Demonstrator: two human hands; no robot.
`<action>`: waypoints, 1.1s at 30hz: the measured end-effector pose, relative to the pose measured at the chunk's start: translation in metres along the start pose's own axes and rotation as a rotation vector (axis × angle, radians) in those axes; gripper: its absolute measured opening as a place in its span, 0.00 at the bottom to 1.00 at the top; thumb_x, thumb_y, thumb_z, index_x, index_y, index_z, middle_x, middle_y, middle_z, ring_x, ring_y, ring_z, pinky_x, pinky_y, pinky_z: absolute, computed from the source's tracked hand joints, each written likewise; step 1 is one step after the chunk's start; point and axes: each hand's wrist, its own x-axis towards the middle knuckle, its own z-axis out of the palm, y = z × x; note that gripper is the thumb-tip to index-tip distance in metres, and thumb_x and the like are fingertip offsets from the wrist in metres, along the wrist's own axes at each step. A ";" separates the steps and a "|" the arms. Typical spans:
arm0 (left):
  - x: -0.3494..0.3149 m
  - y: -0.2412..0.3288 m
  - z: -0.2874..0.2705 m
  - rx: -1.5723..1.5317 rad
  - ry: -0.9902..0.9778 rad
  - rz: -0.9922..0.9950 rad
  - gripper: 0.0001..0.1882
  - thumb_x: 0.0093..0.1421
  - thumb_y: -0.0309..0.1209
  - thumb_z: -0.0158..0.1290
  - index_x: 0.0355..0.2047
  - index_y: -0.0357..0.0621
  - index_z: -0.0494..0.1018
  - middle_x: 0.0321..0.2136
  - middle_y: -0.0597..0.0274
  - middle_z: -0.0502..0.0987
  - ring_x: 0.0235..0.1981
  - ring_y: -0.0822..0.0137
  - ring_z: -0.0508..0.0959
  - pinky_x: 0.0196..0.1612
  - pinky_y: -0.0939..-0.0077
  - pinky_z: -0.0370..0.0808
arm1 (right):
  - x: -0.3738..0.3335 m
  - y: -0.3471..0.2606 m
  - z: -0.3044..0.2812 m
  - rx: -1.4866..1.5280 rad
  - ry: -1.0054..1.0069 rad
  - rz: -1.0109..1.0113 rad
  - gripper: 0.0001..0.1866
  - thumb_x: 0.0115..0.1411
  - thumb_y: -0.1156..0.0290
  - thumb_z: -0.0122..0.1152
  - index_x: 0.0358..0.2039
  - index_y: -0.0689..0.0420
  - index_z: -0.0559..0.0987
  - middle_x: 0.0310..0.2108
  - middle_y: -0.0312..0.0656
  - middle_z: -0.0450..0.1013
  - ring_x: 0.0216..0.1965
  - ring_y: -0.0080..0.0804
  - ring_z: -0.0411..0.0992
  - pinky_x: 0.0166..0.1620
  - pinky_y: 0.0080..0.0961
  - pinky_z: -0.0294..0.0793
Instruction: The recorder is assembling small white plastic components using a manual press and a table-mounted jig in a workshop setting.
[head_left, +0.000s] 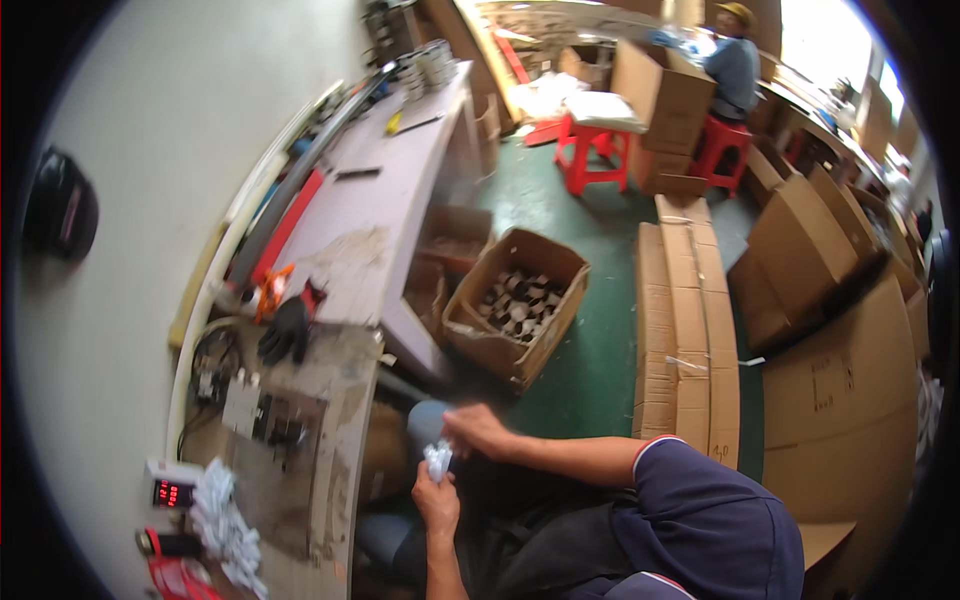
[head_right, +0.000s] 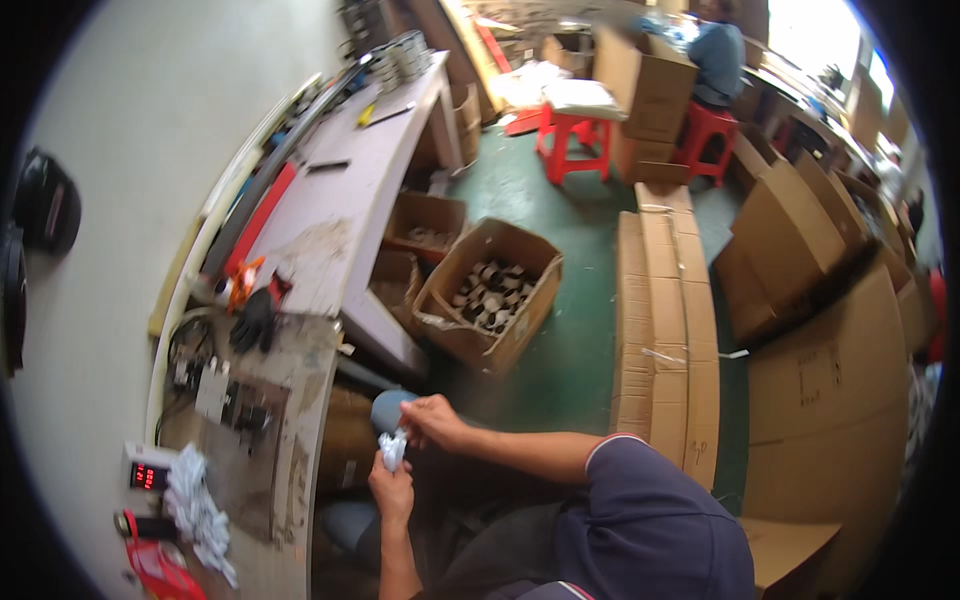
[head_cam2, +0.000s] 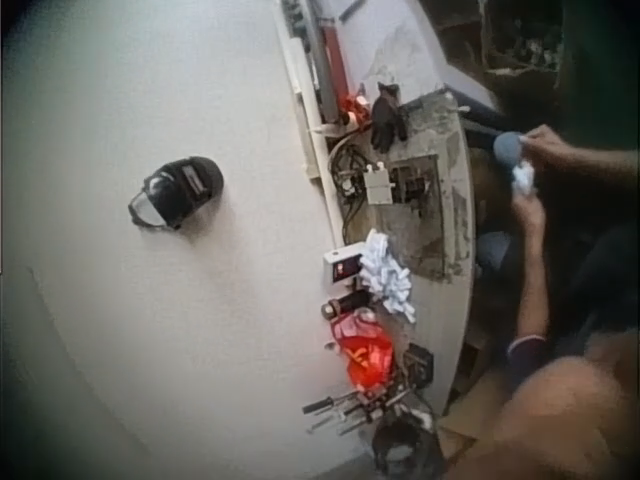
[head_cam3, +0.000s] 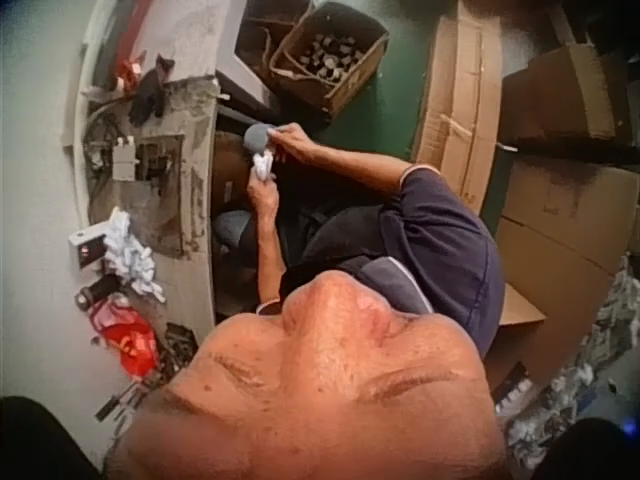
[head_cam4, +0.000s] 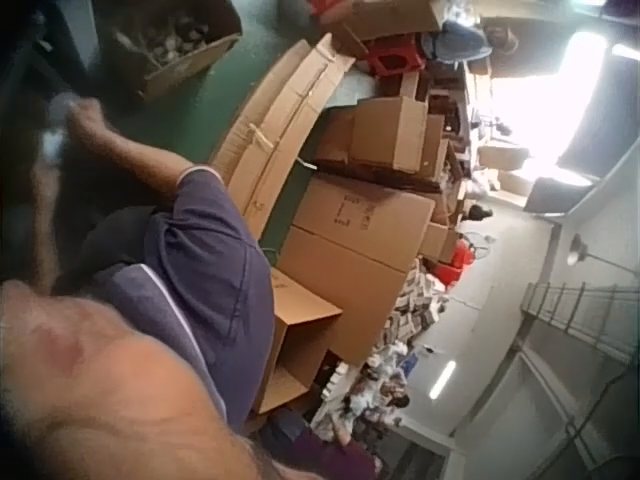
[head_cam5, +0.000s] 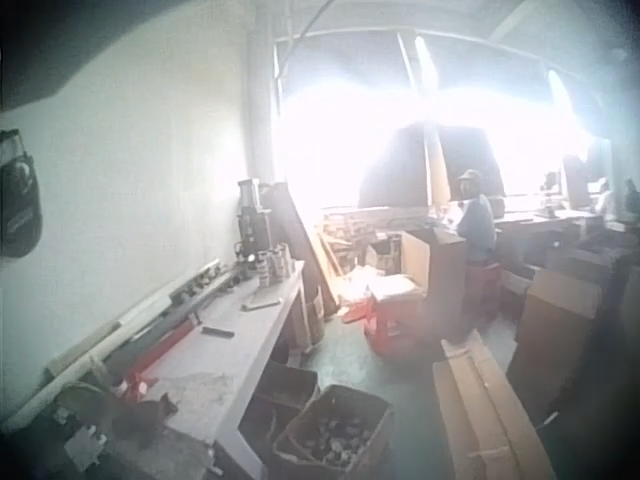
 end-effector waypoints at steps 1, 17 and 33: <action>-0.005 -0.001 -0.004 -0.052 0.011 0.001 0.05 0.60 0.20 0.51 0.36 0.39 0.74 0.23 0.54 0.80 0.26 0.57 0.82 0.32 0.62 0.76 | 0.006 0.003 0.001 -0.016 0.060 0.015 0.25 0.71 0.53 0.54 0.30 0.63 0.80 0.20 0.41 0.76 0.17 0.27 0.74 0.19 0.22 0.73; -0.294 -0.060 -0.207 -0.274 1.389 -0.394 0.05 0.70 0.25 0.47 0.37 0.43 0.72 0.24 0.67 0.75 0.19 0.80 0.70 0.20 0.84 0.68 | 0.021 0.052 0.076 -1.419 -0.621 -0.577 0.09 0.60 0.63 0.65 0.34 0.54 0.83 0.32 0.48 0.79 0.34 0.52 0.78 0.37 0.42 0.76; -0.485 -0.135 -0.259 0.881 1.506 -0.815 0.22 0.60 0.29 0.60 0.56 0.48 0.75 0.53 0.44 0.75 0.54 0.48 0.77 0.55 0.55 0.74 | 0.023 0.053 0.073 -1.445 -0.595 -0.589 0.08 0.59 0.63 0.65 0.32 0.54 0.83 0.32 0.44 0.80 0.36 0.46 0.79 0.39 0.40 0.78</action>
